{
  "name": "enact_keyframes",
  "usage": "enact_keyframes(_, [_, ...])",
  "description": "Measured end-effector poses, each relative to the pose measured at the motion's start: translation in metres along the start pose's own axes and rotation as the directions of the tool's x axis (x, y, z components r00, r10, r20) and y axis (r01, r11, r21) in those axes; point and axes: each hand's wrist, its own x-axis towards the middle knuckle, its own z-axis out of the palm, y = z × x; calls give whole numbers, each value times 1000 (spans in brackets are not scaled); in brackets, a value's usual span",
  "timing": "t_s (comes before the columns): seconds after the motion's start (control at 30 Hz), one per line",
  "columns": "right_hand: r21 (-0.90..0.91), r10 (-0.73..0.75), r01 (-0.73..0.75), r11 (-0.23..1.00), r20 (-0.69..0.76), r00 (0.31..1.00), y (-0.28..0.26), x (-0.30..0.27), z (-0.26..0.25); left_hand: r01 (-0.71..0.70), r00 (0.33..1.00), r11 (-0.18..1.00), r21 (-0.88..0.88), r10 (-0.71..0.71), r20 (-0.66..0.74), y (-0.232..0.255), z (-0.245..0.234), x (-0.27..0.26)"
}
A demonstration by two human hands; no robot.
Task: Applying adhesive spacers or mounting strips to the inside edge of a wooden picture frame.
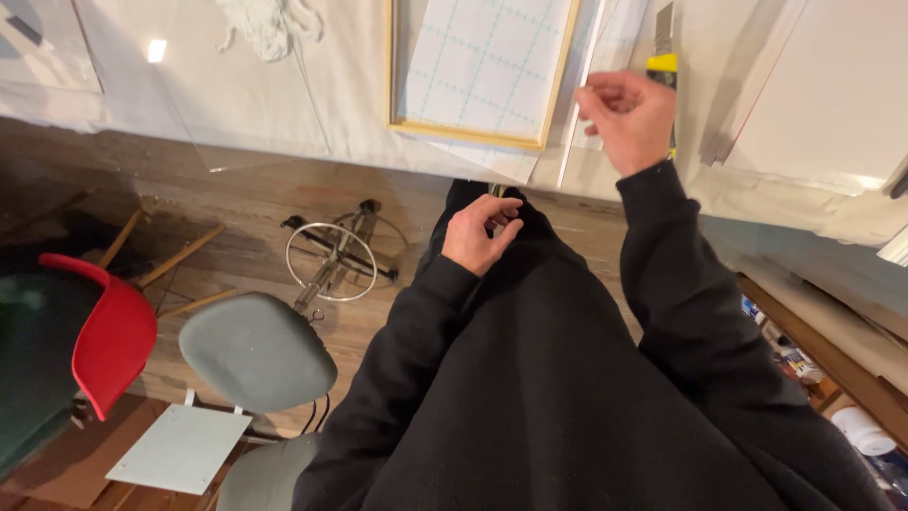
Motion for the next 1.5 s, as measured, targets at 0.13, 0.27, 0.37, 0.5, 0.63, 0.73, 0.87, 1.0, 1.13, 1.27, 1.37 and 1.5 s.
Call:
enact_keyframes(0.13, [79,-29,26,997,36,999,-6,9,2,12,1000,1000,0,-12,-24,-11,-5,-6])
enact_keyframes(0.27, [93,-60,55,994,55,997,-8,11,7,35,998,999,-20,-36,-44,-10,-11,-8])
enact_keyframes(0.37, [128,-93,82,988,80,993,-17,-1,15,29,992,997,-76,-38,-117,0,-16,-9])
enact_keyframes(0.5, [86,-54,40,995,163,985,-33,-22,58,21,949,992,121,19,-316,44,-34,-5])
enact_keyframes(0.63, [218,-47,-9,976,253,966,-48,-37,110,71,888,967,243,50,-457,49,-54,1])
enact_keyframes(0.73, [259,-57,-25,966,305,951,-60,-37,137,103,841,970,219,33,-541,33,-73,2])
enact_keyframes(0.87, [166,-86,37,985,299,950,-85,-52,138,83,725,948,307,154,-671,4,-114,9])
enact_keyframes(1.0, [-219,-249,313,924,277,928,-50,-71,100,111,700,933,343,172,-693,-45,-152,47])
enact_keyframes(1.13, [-408,-252,329,851,231,940,-20,-97,62,181,735,889,421,162,-658,-71,-160,82])
enact_keyframes(1.27, [-549,-436,484,681,228,871,-16,-98,63,156,721,836,526,268,-639,-92,-159,104])
enact_keyframes(1.37, [-604,-488,557,570,297,821,-12,-89,67,132,738,847,515,263,-622,-83,-162,95])
enact_keyframes(1.5, [-635,-557,624,456,343,756,-10,-78,76,143,723,862,486,244,-646,-67,-155,53])
